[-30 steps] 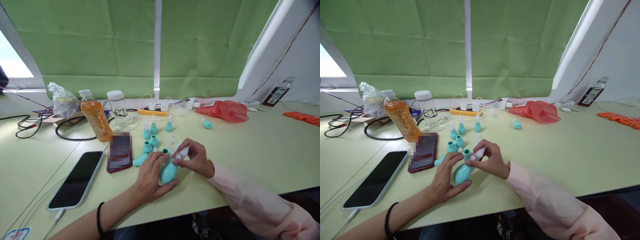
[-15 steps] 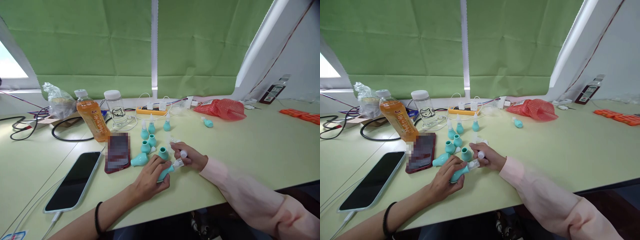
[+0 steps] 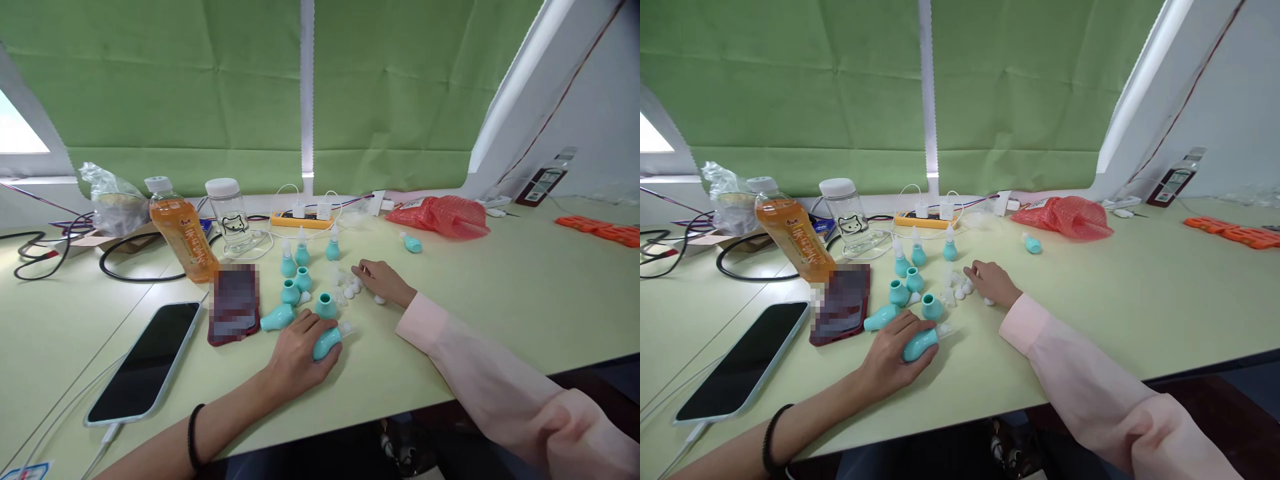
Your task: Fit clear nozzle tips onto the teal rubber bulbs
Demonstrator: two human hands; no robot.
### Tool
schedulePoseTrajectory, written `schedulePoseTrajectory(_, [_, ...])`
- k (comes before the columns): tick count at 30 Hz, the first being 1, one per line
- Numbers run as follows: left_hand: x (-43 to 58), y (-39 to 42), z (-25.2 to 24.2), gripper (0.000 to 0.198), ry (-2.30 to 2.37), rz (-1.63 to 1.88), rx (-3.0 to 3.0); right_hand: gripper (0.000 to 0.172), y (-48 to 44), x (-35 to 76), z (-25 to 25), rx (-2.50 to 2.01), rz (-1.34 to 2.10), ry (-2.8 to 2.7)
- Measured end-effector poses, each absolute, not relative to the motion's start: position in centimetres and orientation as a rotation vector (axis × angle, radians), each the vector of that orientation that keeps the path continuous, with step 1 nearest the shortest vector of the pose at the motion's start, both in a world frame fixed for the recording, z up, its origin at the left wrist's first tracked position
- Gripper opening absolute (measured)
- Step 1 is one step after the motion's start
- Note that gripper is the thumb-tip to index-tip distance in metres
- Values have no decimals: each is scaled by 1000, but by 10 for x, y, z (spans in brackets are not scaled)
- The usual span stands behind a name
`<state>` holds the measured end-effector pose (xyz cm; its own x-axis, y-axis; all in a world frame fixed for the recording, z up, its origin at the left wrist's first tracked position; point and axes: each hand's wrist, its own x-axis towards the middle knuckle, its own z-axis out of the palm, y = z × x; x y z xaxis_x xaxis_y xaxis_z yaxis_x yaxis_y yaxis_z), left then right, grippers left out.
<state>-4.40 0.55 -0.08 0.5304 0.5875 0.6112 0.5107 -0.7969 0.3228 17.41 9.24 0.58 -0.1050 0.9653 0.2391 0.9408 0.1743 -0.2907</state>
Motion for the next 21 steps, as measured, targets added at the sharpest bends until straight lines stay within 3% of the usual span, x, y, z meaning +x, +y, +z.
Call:
schedulePoseTrajectory(3, [-43,5,-1,20,1078,1102,2602,25,86,171,10,-1746,-8,-2046])
schedulePoseTrajectory(6, [-43,5,0,20,1182,1109,2557,20,69,163,18,-1412,-110,-1943])
schedulePoseTrajectory(13, [-44,7,-1,17,1157,1197,2640,17,33,140,28,-710,689,-2253])
schedulePoseTrajectory(21, [-45,9,-1,12,977,1294,2810,17,40,145,28,-705,925,-2306])
